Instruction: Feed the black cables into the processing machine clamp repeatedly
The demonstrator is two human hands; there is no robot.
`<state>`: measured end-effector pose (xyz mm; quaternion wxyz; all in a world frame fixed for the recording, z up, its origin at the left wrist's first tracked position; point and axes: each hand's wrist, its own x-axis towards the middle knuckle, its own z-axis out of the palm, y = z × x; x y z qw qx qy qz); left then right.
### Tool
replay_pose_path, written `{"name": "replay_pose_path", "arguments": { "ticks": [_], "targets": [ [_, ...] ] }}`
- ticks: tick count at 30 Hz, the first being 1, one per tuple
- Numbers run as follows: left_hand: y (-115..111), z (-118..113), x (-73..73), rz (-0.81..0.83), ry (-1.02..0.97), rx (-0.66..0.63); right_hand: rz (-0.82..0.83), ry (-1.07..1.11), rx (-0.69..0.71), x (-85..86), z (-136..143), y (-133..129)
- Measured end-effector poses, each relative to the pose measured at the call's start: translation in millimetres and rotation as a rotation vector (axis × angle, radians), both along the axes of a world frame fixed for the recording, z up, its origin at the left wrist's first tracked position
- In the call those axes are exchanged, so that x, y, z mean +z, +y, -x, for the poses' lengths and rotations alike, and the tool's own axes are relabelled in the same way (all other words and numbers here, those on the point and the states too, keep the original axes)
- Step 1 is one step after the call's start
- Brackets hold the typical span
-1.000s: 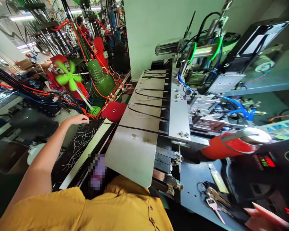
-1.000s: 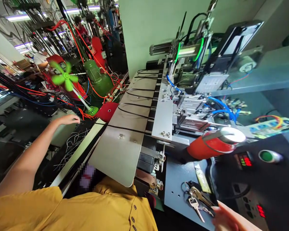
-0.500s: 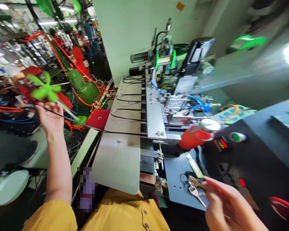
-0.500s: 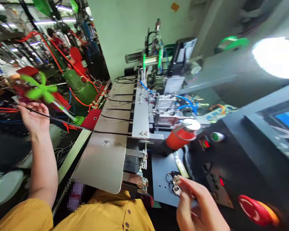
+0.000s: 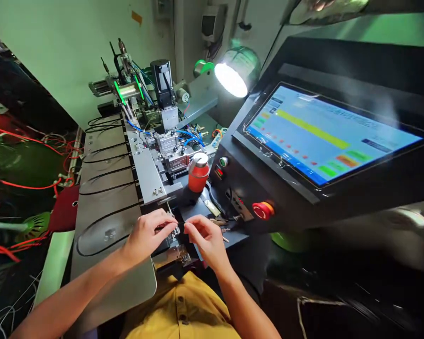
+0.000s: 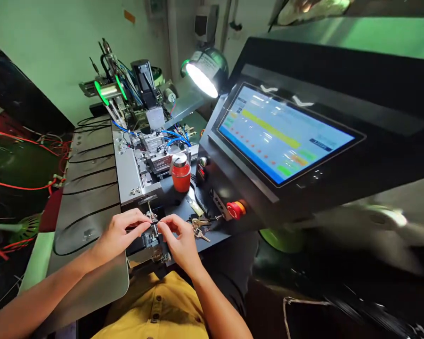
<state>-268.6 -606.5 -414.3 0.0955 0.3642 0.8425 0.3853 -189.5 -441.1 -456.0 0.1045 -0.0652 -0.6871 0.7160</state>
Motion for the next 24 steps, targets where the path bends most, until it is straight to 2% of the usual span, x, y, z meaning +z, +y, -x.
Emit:
{"name": "replay_pose_path", "arguments": {
  "ticks": [3,5,6,8,10,12,14,18,22,24],
  "targets": [
    [-2.7,-1.5,3.6,0.093,0.076,-0.074,-0.033,-0.018,0.103,-1.2,2.5,6.4],
    [-2.1,-2.9,6.4,0.119,0.064,-0.137,-0.019,-0.032,0.225,0.0,4.3,10.3],
    [-1.2,-4.1,6.7,0.107,0.041,-0.130,-0.005,-0.029,0.237,0.7,5.2,10.1],
    [1.7,-7.7,5.1,0.039,-0.031,-0.027,-0.005,0.015,0.122,0.9,6.4,3.5],
    [5.3,-12.8,1.4,-0.045,-0.130,0.090,-0.056,0.113,-0.082,-1.5,6.8,-9.7],
    [8.3,-18.2,-2.0,-0.109,-0.237,0.134,-0.141,0.249,-0.232,-6.2,6.8,-25.0],
    [9.8,-22.2,-3.7,-0.146,-0.307,0.146,-0.227,0.362,-0.310,-11.0,7.0,-37.4],
    [7.8,-22.0,-1.7,-0.147,-0.347,0.160,-0.298,0.393,-0.350,-13.6,9.0,-43.8],
    [1.4,-9.6,1.3,-0.061,-0.245,0.132,-0.290,0.290,-0.203,-10.8,12.1,-25.3],
    [-1.7,-0.9,0.5,0.006,-0.170,0.130,-0.275,0.202,-0.177,-11.8,13.2,-11.9]
  ]
}}
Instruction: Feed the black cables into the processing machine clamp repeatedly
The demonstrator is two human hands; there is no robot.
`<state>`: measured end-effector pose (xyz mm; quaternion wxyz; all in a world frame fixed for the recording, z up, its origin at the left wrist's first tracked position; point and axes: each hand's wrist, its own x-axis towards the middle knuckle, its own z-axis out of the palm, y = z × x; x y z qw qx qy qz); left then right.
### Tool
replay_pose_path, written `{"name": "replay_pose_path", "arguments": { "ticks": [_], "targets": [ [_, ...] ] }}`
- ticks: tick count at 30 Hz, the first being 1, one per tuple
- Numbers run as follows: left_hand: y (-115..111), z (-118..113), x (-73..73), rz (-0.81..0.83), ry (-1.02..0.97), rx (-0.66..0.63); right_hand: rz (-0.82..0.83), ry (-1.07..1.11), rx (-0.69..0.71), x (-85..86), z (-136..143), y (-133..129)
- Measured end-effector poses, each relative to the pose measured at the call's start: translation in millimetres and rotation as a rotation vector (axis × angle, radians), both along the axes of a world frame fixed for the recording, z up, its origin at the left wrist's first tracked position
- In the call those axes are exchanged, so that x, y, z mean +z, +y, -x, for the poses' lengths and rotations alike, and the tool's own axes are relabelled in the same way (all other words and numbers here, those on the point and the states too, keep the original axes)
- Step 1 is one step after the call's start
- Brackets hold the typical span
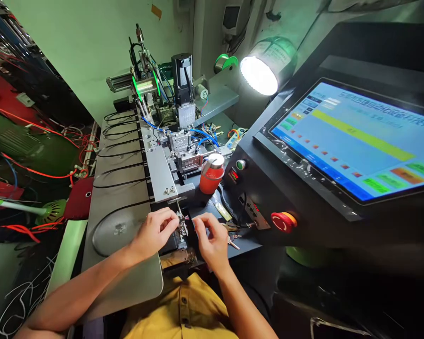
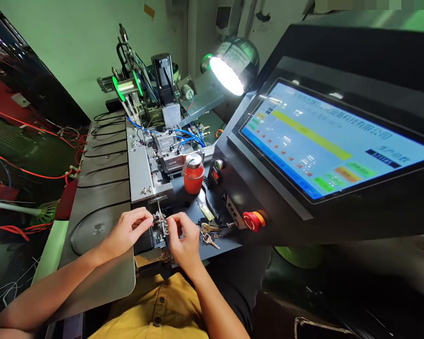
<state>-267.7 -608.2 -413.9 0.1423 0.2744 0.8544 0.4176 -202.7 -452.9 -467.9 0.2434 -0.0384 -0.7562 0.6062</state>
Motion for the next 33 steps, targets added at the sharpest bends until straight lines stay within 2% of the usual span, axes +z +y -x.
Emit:
{"name": "replay_pose_path", "arguments": {
  "ticks": [5,15,18,22,25,29,33],
  "targets": [
    [-2.1,14.9,-8.2,0.153,0.044,-0.006,0.047,-0.097,-0.142,-8.9,-0.6,19.7],
    [-1.6,14.3,-10.5,0.276,0.026,0.011,0.034,-0.148,-0.112,-20.1,0.2,20.5],
    [1.2,13.9,-9.2,0.300,0.021,0.030,0.024,-0.167,-0.044,-20.7,3.8,21.7],
    [4.7,13.6,-8.7,0.319,0.023,0.039,-0.017,-0.224,0.197,-20.2,16.1,18.0],
    [5.6,14.7,-10.0,0.325,0.038,0.041,-0.030,-0.244,0.316,-21.6,27.2,11.4],
    [6.1,13.8,-13.1,0.360,0.111,0.022,-0.020,-0.186,0.359,-26.8,35.6,2.7],
    [3.3,4.9,-17.6,0.393,0.339,0.044,0.067,-0.133,0.341,-32.6,36.7,-2.5]
  ]
}}
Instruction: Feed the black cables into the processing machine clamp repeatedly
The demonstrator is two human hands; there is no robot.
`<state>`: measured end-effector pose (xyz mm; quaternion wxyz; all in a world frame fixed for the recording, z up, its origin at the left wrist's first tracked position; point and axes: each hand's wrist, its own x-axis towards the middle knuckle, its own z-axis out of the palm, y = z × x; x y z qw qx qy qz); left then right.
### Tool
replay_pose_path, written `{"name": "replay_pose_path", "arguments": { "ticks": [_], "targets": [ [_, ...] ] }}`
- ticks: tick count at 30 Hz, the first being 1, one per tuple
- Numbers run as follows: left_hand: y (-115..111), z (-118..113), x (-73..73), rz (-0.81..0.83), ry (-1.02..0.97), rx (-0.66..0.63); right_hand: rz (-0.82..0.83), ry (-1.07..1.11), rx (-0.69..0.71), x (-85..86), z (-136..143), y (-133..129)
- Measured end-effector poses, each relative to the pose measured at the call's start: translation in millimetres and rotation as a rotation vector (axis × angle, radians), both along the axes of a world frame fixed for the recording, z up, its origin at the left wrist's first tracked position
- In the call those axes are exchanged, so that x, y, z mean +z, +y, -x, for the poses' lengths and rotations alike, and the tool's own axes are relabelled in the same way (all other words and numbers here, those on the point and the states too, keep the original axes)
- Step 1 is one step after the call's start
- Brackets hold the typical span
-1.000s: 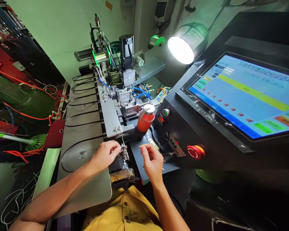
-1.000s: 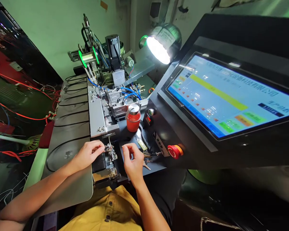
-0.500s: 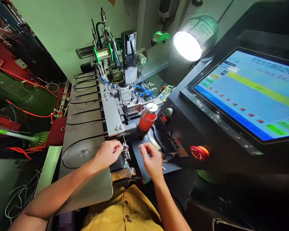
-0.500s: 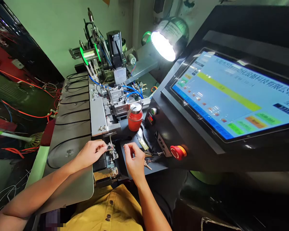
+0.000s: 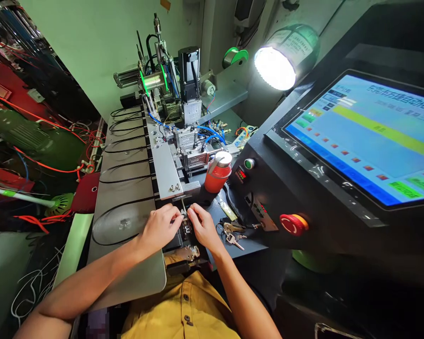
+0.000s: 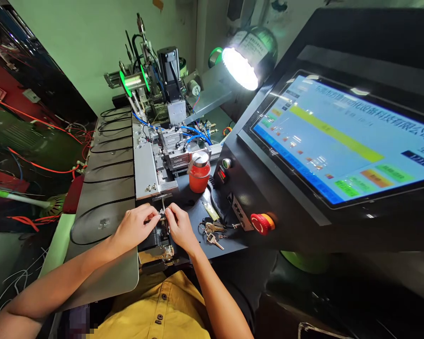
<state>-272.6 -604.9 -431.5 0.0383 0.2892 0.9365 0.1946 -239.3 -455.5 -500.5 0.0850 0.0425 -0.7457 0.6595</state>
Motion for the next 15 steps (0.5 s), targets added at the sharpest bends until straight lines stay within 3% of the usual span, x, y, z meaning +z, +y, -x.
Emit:
{"name": "replay_pose_path", "arguments": {
  "ticks": [4,9,12,15],
  "targets": [
    [-6.5,-7.9,-2.7,0.062,0.296,-0.157,0.038,0.009,-0.034,-4.1,-0.7,-2.8],
    [-8.6,-3.4,-1.0,0.211,0.631,-0.471,0.036,0.000,-0.050,-8.8,-0.4,-5.3],
    [-9.5,0.3,4.4,0.282,0.638,-0.545,0.027,-0.018,-0.036,-8.7,-1.2,-3.1],
    [-13.8,-0.2,12.5,0.320,0.475,-0.449,-0.130,0.000,-0.104,-3.4,-5.1,5.0]
  ]
}}
